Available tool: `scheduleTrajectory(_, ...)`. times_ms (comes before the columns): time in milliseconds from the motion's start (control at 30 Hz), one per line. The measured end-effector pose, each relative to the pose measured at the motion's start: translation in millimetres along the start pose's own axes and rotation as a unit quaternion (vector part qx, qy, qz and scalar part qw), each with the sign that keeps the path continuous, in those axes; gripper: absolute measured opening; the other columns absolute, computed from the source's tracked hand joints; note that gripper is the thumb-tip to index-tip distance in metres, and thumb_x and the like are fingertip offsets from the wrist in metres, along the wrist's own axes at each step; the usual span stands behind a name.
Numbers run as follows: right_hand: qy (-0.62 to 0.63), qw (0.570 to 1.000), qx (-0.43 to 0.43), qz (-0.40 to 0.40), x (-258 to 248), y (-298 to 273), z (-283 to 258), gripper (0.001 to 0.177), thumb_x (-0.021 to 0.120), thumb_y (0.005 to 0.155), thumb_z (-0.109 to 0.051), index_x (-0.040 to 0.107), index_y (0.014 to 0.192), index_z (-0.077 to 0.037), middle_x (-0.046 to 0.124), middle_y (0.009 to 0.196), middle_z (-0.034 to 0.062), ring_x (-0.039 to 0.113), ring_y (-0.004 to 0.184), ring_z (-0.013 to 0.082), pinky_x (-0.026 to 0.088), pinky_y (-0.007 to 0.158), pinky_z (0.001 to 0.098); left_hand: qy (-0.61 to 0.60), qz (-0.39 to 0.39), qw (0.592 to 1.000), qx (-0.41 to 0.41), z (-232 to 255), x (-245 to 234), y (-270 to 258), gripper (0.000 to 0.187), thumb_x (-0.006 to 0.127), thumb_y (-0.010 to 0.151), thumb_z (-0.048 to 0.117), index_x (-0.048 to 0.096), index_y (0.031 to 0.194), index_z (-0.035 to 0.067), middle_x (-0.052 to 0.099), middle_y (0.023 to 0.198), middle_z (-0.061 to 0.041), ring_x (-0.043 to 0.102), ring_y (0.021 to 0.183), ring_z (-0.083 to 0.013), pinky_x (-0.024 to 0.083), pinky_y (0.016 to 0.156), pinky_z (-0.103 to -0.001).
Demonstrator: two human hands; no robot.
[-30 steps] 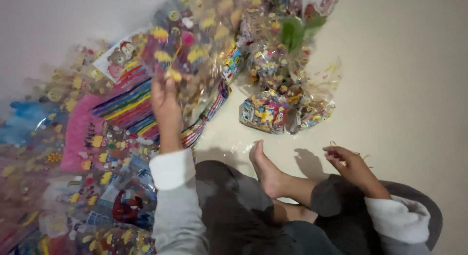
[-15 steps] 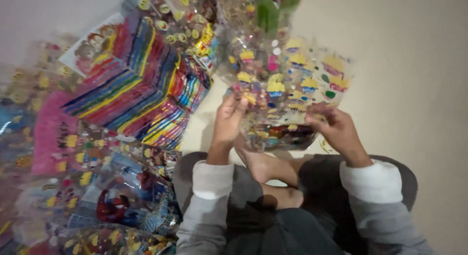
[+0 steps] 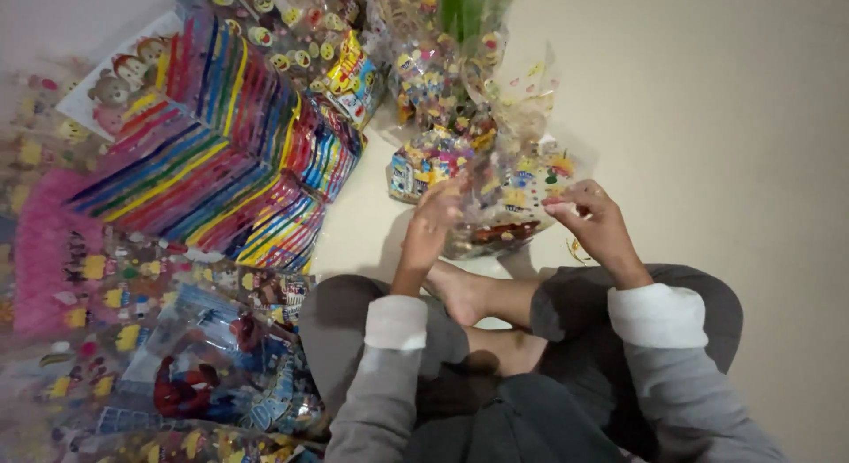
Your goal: Sealing plastic snack bags by hand using twist ties while sitting on the floor.
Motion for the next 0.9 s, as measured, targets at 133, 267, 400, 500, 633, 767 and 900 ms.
scheduleTrajectory(133, -0.033, 0.998, 0.037, -0.049, 3, -7, 10, 0.033, 0.090, 0.082, -0.017, 0.067, 0.089, 0.006, 0.060, 0.096, 0.0191, 0.058, 0.077, 0.0315, 0.054, 0.069, 0.0383, 0.236, -0.018, 0.891, -0.387, -41, -3, -27, 0.128, 0.099, 0.056, 0.041, 0.025, 0.159, 0.044, 0.043, 0.148, -0.030, 0.055, 0.135, -0.0450, 0.041, 0.119, -0.049)
scheduleTrajectory(267, 0.123, 0.980, 0.061, -0.145, 31, -24, -3, 0.060, 0.087, 0.075, -0.002, 0.056, 0.126, 0.003, 0.044, 0.116, 0.0103, 0.061, 0.082, 0.0222, 0.062, 0.063, 0.0331, 0.428, -0.160, 0.855, -0.243, -6, 18, -43, 0.144, 0.088, 0.049, 0.071, 0.013, 0.163, 0.022, 0.032, 0.164, -0.011, 0.036, 0.145, -0.0460, 0.018, 0.114, -0.074)
scheduleTrajectory(400, 0.082, 0.971, 0.054, -0.218, 61, -47, -15, 0.039, 0.098, 0.068, -0.016, 0.068, 0.091, -0.004, 0.068, 0.078, 0.0050, 0.069, 0.075, 0.0188, 0.061, 0.071, 0.0350, 0.441, -0.141, 0.870, -0.167, 61, 44, -39, 0.121, 0.089, 0.063, 0.060, 0.021, 0.161, 0.041, 0.053, 0.149, 0.001, 0.043, 0.145, -0.0241, 0.016, 0.120, -0.066)
scheduleTrajectory(500, 0.030, 0.970, 0.016, -0.239, 59, -48, -100, 0.043, 0.100, 0.065, -0.027, 0.072, 0.084, -0.002, 0.075, 0.073, 0.0152, 0.070, 0.072, 0.0223, 0.058, 0.066, 0.0409, 0.285, -0.108, 0.944, -0.128, -84, 58, -72, 0.120, 0.092, 0.058, 0.057, 0.036, 0.160, 0.028, 0.063, 0.138, -0.006, 0.050, 0.137, -0.0248, 0.011, 0.125, -0.043)
scheduleTrajectory(633, -0.030, 0.980, 0.017, -0.195, 57, -41, -84, 0.058, 0.099, 0.067, -0.032, 0.069, 0.109, -0.005, 0.069, 0.096, 0.0193, 0.069, 0.083, 0.0326, 0.059, 0.070, 0.0437, 0.254, -0.077, 0.963, -0.055, -108, 59, -78, 0.103, 0.092, 0.059, 0.057, 0.048, 0.144, 0.020, 0.064, 0.129, -0.009, 0.055, 0.128, -0.0280, 0.017, 0.123, -0.045)
scheduleTrajectory(767, 0.009, 0.975, 0.009, -0.222, 50, -25, -114, 0.060, 0.091, 0.077, -0.022, 0.059, 0.128, -0.019, 0.062, 0.122, 0.0085, 0.066, 0.095, 0.0220, 0.055, 0.076, 0.0342, -0.115, 0.222, 0.963, -0.101, -12, 53, -54, 0.062, 0.071, 0.081, 0.051, 0.053, 0.123, 0.009, 0.065, 0.106, -0.015, 0.064, 0.097, -0.0287, 0.040, 0.097, -0.043)
scheduleTrajectory(900, -0.045, 0.940, -0.152, -0.302, 61, -23, -120, 0.042, 0.090, 0.072, -0.020, 0.073, 0.111, -0.017, 0.075, 0.107, 0.0069, 0.069, 0.097, 0.0320, 0.049, 0.095, 0.0455, -0.184, 0.450, 0.779, -0.397, 57, 18, -46, 0.043, 0.038, 0.099, 0.040, 0.053, 0.091, 0.000, 0.065, 0.096, -0.011, 0.057, 0.083, -0.0227, 0.050, 0.085, -0.036)
Point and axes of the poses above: each hand's wrist, its own y-axis towards the middle knuckle, its own x-axis out of the palm, z = x × y, the point moved 5 cm from there along y, towards the middle knuckle
